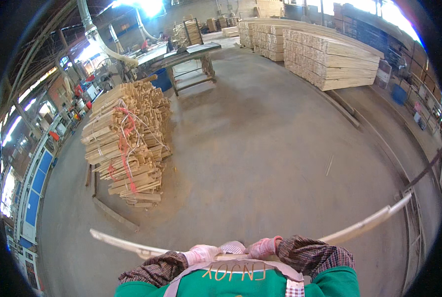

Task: The person picks up long wooden planks and carries them to a table saw. They feed the planks through the saw to cut them into shorter pieces, then stack the cut pieces and place some into a blue bin.

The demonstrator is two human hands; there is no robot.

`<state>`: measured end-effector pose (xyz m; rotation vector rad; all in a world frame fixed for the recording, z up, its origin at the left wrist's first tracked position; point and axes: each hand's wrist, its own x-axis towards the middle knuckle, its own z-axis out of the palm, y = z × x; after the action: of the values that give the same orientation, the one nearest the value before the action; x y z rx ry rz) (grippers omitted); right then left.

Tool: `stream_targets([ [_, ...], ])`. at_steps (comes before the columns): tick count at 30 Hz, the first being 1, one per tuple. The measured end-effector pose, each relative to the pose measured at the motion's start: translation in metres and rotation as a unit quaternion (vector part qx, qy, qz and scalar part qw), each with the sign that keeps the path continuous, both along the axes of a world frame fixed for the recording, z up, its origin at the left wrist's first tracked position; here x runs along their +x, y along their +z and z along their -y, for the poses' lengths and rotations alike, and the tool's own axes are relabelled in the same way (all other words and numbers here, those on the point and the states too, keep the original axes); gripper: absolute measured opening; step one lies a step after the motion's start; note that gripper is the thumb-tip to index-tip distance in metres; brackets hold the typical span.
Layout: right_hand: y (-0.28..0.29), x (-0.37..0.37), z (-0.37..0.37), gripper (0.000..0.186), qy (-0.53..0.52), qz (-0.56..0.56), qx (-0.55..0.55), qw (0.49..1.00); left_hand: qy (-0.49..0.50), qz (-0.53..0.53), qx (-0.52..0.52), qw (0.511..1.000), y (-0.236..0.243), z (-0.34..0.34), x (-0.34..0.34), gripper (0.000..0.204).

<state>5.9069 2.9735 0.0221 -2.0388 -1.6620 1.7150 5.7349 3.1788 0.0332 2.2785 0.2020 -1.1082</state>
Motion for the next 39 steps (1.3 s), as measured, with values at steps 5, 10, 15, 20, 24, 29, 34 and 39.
stream_targets([
  [5,-0.011,0.136,-0.123,0.053,0.072,0.099,-0.029,0.992,0.097,0.047,-0.095,0.99,-0.059,-0.094,0.113,0.055],
  [10,0.051,0.261,-0.231,0.053,0.085,0.202,-0.06,0.974,0.056,0.046,-0.127,0.989,-0.045,-0.19,0.244,0.06],
  [15,0.107,0.378,-0.293,0.066,-0.073,0.194,0.042,0.977,0.269,0.081,-0.251,0.926,-0.003,-0.247,0.347,0.053],
  [20,0.069,0.489,-0.347,0.051,0.003,0.245,0.204,0.948,0.362,0.025,-0.305,0.88,-0.01,-0.306,0.454,0.052],
  [24,0.039,0.622,-0.416,0.041,0.039,0.235,0.23,0.944,0.405,0.054,-0.252,0.877,-0.029,-0.359,0.566,0.052],
  [29,0.059,0.733,-0.497,0.041,0.094,0.217,0.291,0.927,0.474,0.104,-0.135,0.864,-0.021,-0.414,0.656,0.053],
  [34,0.074,0.864,-0.564,0.045,-0.056,0.228,0.491,0.839,0.511,0.128,-0.07,0.847,-0.05,-0.48,0.777,0.053],
  [39,0.048,1.047,-0.623,0.055,-0.186,0.242,0.497,0.812,0.521,0.189,-0.017,0.832,-0.093,-0.562,0.924,0.054],
])
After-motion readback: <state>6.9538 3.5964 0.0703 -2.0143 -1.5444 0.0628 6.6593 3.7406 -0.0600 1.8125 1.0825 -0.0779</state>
